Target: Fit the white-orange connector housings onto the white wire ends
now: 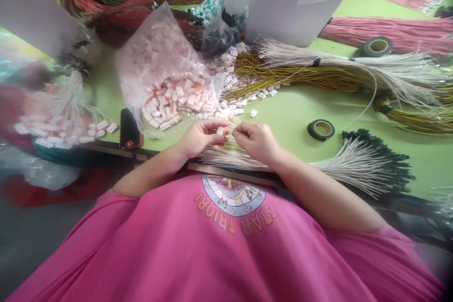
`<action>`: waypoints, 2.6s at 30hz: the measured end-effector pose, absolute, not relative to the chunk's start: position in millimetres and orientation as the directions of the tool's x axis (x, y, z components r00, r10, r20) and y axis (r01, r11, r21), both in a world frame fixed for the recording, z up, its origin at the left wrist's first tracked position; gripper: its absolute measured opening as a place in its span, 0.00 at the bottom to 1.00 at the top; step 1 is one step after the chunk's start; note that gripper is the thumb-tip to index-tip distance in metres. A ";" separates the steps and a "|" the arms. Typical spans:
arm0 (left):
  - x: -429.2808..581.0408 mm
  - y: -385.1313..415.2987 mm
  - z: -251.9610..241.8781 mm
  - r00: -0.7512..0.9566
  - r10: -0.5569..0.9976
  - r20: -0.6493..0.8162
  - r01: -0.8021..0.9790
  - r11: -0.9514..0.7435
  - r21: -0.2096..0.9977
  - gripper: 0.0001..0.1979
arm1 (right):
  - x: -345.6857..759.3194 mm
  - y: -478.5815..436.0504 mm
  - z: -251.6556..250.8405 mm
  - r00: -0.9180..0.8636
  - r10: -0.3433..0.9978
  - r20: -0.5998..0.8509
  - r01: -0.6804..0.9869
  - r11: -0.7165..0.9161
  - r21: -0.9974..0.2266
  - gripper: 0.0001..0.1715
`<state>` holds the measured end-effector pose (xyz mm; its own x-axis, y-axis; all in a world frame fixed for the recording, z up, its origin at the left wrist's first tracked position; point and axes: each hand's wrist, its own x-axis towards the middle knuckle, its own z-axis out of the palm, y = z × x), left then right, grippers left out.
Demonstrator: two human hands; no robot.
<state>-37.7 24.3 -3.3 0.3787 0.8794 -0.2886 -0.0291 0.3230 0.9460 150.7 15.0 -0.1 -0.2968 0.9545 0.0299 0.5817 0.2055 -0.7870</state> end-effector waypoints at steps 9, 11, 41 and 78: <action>-39.1 23.7 -5.7 0.305 0.928 -0.215 0.133 0.182 0.974 0.18 | 151.5 20.3 1.5 -0.284 0.957 -0.060 0.565 0.116 -0.817 0.12; -39.5 23.7 -6.1 0.298 0.933 -0.201 0.170 0.155 0.973 0.18 | 151.7 20.9 2.2 -0.294 0.954 -0.065 0.559 0.117 -0.821 0.12; -40.1 66.0 -9.3 0.428 0.896 0.115 0.507 -0.343 0.790 0.24 | 151.4 5.5 -6.4 -0.615 0.730 0.298 0.577 0.674 -0.461 0.20; -104.3 -21.8 -11.1 0.447 0.675 0.588 0.608 -0.711 0.354 0.05 | 132.4 18.2 -14.4 -0.539 0.809 -0.234 0.490 0.076 -0.868 0.13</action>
<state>-104.3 -21.8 -11.1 0.4468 0.6745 0.5877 0.6075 -0.7110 0.3542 132.4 18.2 -14.4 -0.5393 0.8091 -0.2337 0.4899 0.0757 -0.8685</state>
